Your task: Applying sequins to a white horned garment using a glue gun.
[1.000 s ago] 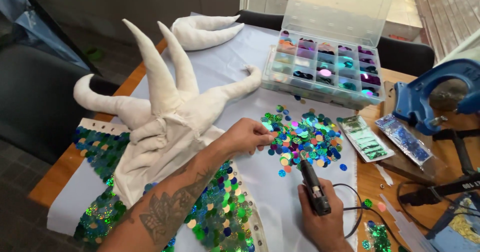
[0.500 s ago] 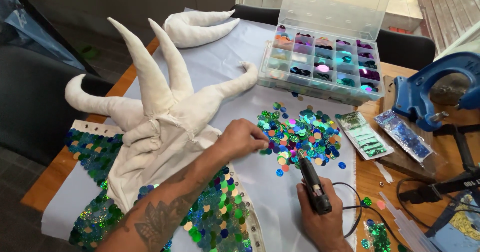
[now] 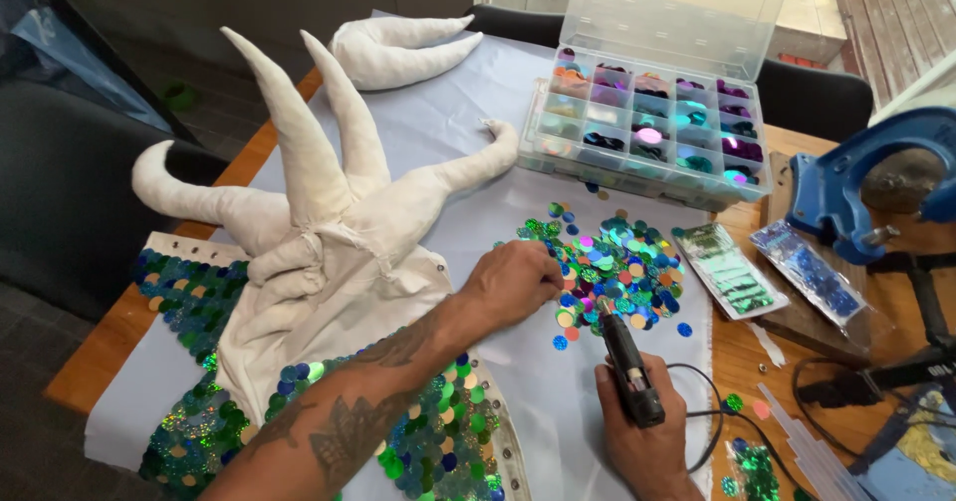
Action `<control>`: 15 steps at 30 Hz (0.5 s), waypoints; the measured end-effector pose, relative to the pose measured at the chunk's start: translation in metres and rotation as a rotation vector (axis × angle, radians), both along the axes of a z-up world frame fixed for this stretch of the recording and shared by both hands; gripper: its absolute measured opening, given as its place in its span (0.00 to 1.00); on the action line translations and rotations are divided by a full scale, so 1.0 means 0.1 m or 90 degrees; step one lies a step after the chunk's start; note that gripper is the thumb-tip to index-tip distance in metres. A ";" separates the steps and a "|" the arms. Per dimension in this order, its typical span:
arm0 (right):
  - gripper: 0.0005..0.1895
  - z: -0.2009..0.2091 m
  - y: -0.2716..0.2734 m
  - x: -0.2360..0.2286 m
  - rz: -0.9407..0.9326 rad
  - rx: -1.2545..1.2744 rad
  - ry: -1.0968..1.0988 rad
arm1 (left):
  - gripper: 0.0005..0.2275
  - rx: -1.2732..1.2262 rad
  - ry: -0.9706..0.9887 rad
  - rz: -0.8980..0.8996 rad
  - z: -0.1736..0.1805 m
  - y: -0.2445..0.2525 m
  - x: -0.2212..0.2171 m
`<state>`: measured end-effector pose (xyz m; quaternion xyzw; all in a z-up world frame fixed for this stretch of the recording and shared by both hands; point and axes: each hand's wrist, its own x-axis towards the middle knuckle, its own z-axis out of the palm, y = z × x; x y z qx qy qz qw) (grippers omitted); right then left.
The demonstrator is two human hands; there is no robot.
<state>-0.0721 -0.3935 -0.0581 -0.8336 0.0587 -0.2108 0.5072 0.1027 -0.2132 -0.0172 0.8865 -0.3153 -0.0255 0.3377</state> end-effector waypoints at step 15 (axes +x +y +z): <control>0.24 0.69 0.64 0.87 0.280 -0.047 0.427 | 0.06 -0.270 0.238 0.144 0.31 1.62 -0.70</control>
